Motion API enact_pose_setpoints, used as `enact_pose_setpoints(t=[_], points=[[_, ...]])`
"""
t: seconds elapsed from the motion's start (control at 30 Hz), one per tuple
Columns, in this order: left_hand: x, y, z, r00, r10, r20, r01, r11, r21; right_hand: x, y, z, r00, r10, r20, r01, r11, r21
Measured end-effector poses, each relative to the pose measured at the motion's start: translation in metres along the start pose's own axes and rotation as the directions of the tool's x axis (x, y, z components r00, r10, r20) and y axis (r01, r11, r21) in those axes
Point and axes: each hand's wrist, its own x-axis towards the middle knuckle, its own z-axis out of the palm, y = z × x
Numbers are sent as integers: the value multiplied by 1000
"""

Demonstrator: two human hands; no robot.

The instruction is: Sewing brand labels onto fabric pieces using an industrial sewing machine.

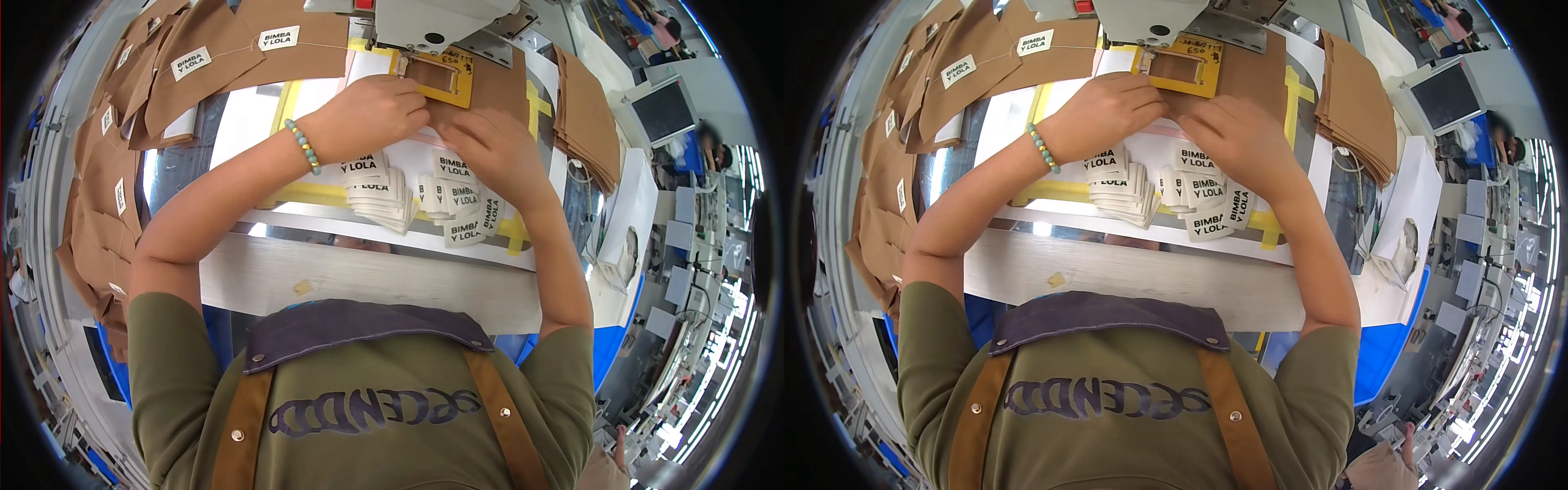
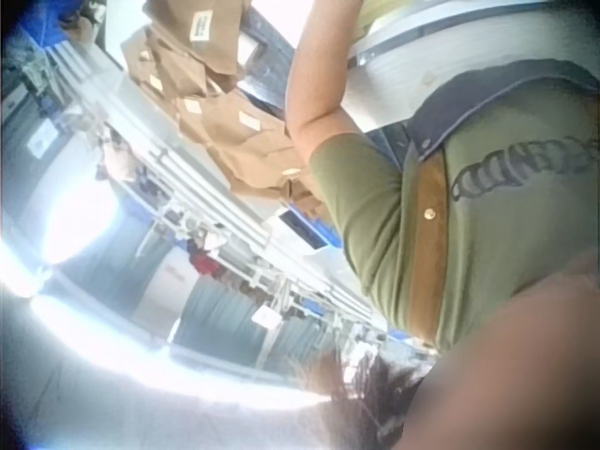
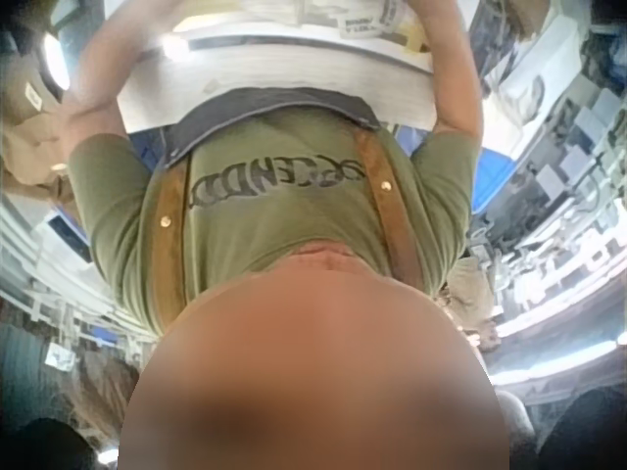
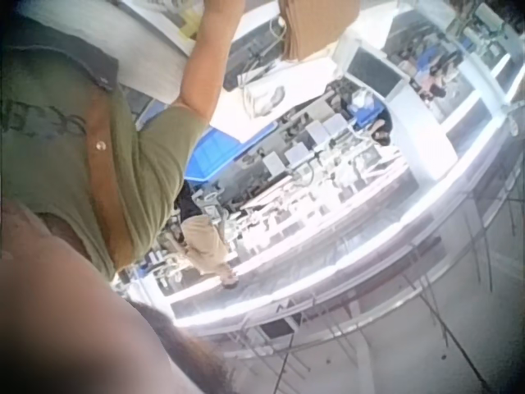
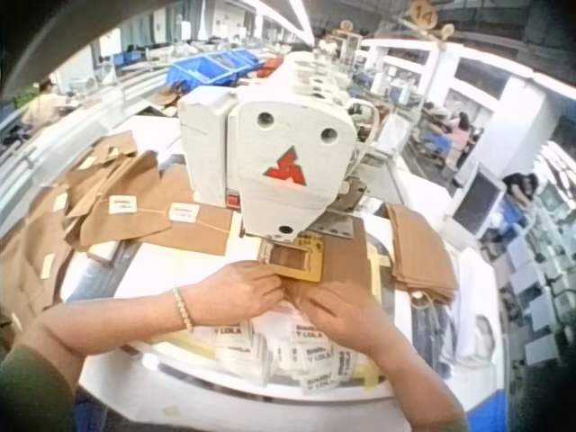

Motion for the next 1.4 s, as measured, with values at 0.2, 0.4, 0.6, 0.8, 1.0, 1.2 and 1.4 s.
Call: enact_pose_setpoints(t=[0.2, 0.4, 0.6, 0.8, 1.0, 1.2, 1.4], points=[[-48, -20, -12, 1000, 2, -15, 2, 965, 262, -43, 2, -27, 927, 343, 152, -350, 937, 20], [-73, -10, -21, 971, -238, -9, 236, 953, 192, -62, 0, -20, 855, 430, 289, -476, 873, 109], [-87, 13, -30, 913, -385, 137, 389, 921, -8, -63, -3, -16, 858, 408, 311, -450, 890, 76], [-90, 18, -30, 907, -416, 63, 419, 906, -51, -62, -5, -12, 855, 438, 279, -473, 879, 68], [-90, 18, -29, 912, -397, 99, 402, 915, -34, -63, -7, -11, 857, 421, 296, -450, 893, 32], [-96, 15, -31, 920, -385, 78, 390, 919, -60, -63, -6, -12, 861, 412, 299, -444, 895, 45], [-93, 15, -29, 927, -375, -20, 369, 920, -133, -64, -8, -14, 854, 478, 207, -513, 839, 178]])
